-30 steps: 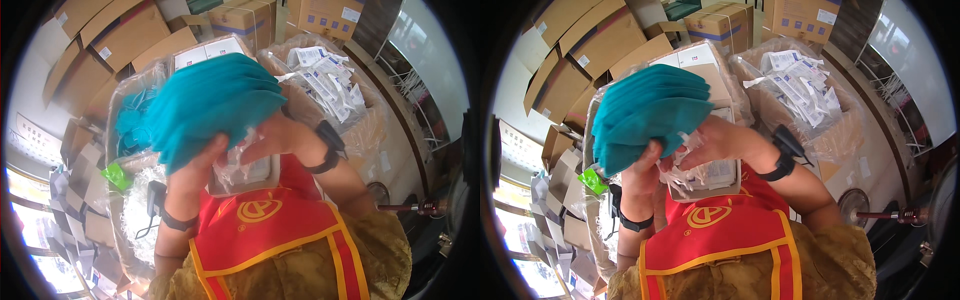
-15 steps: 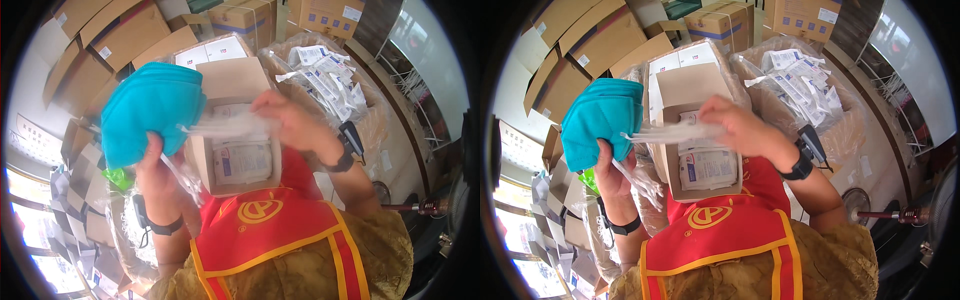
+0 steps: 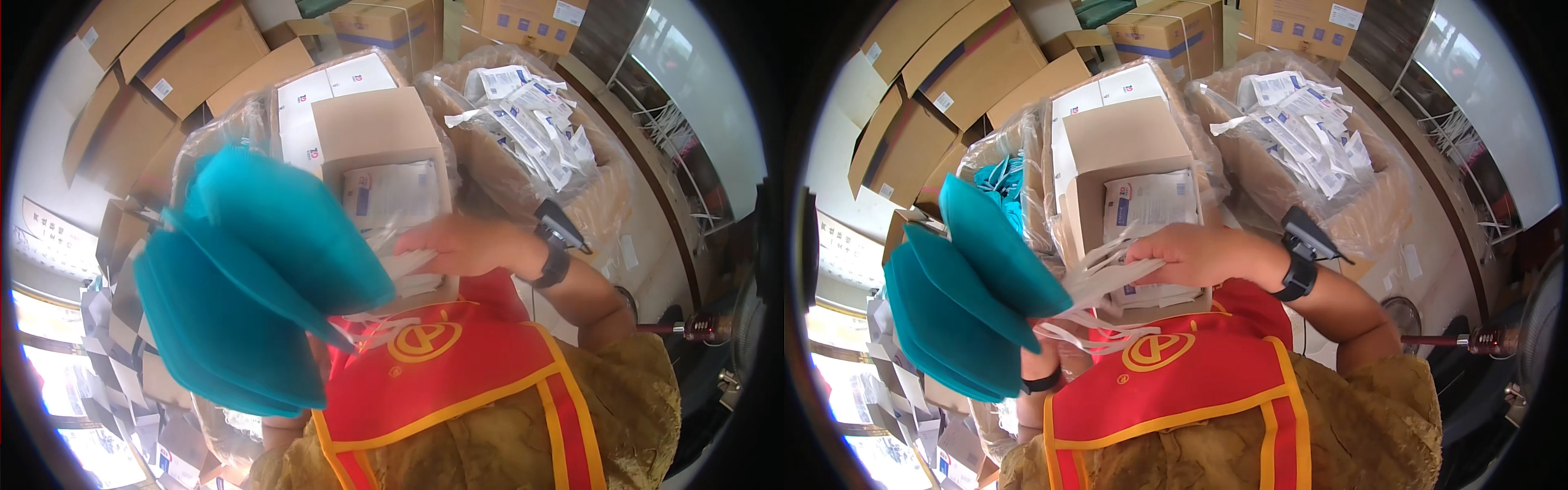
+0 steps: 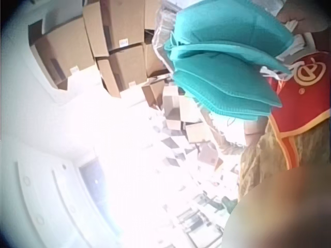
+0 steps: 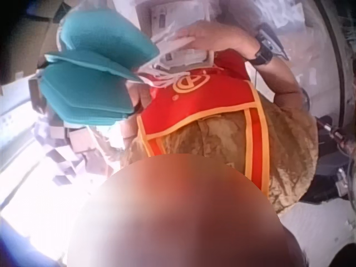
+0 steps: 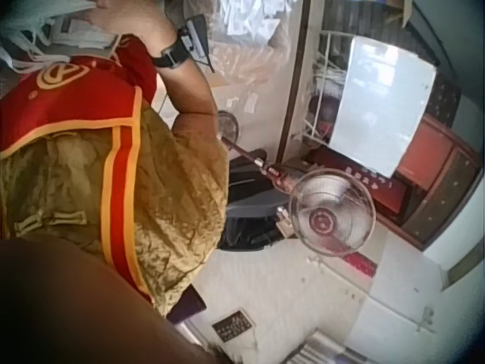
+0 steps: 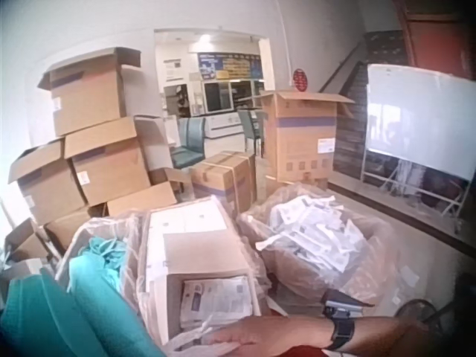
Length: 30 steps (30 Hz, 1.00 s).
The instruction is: The recorder is taking face masks from a large bin and placing them into smaller cardboard boxes.
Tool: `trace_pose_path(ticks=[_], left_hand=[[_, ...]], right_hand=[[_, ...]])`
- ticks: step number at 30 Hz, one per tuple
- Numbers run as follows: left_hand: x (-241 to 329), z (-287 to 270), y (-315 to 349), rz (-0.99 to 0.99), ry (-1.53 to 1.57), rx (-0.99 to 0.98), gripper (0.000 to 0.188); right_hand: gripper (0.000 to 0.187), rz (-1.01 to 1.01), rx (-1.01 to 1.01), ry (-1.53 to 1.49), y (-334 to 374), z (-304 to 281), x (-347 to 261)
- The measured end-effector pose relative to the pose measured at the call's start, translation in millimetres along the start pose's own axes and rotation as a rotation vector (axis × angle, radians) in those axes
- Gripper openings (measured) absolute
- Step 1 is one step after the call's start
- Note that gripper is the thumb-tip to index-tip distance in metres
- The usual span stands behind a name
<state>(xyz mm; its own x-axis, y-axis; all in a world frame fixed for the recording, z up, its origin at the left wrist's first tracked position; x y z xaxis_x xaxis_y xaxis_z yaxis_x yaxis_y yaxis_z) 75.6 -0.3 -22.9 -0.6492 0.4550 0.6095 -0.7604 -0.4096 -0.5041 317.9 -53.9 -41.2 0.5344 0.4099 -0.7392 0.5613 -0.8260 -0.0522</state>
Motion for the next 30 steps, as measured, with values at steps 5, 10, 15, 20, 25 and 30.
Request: trace_pose_path(ticks=[5,10,15,20,25,30], left_hand=[[5,54,12,-0.325,-0.779,0.541,0.038],[17,67,-17,-0.321,-1.58,-0.014,0.04],[11,67,-14,-0.575,-1.795,-0.18,0.052],[11,69,-16,-0.547,-1.867,-0.257,0.043],[13,71,-14,-0.589,-1.913,-0.22,0.053],[14,73,-9,-0.521,-1.946,-0.282,0.048]], right_hand=[[0.024,-0.122,-0.026,0.268,1,-23,-17],[0.02,-0.077,-0.15,0.352,-13,-38,-24],[0.017,-0.185,-0.079,0.534,-19,-24,-42],[0.012,-0.341,0.202,0.876,-5,-23,-59],[0.012,-0.284,0.102,0.857,0,-33,-47],[0.012,-0.2,-0.001,0.558,5,-36,-52]])
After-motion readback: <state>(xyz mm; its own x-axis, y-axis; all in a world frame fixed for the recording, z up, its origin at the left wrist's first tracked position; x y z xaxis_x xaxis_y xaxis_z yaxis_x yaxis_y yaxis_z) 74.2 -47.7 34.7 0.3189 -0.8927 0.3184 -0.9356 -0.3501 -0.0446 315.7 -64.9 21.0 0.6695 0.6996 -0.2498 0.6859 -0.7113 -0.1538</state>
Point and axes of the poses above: each hand's wrist, its own y-axis away from the middle knuckle, its own z-axis out of the palm, x = y × z, the point moved 1 cm from there along -y, towards the middle knuckle, and after that the axes turned 14 degrees about y, right-handed, at the moved point
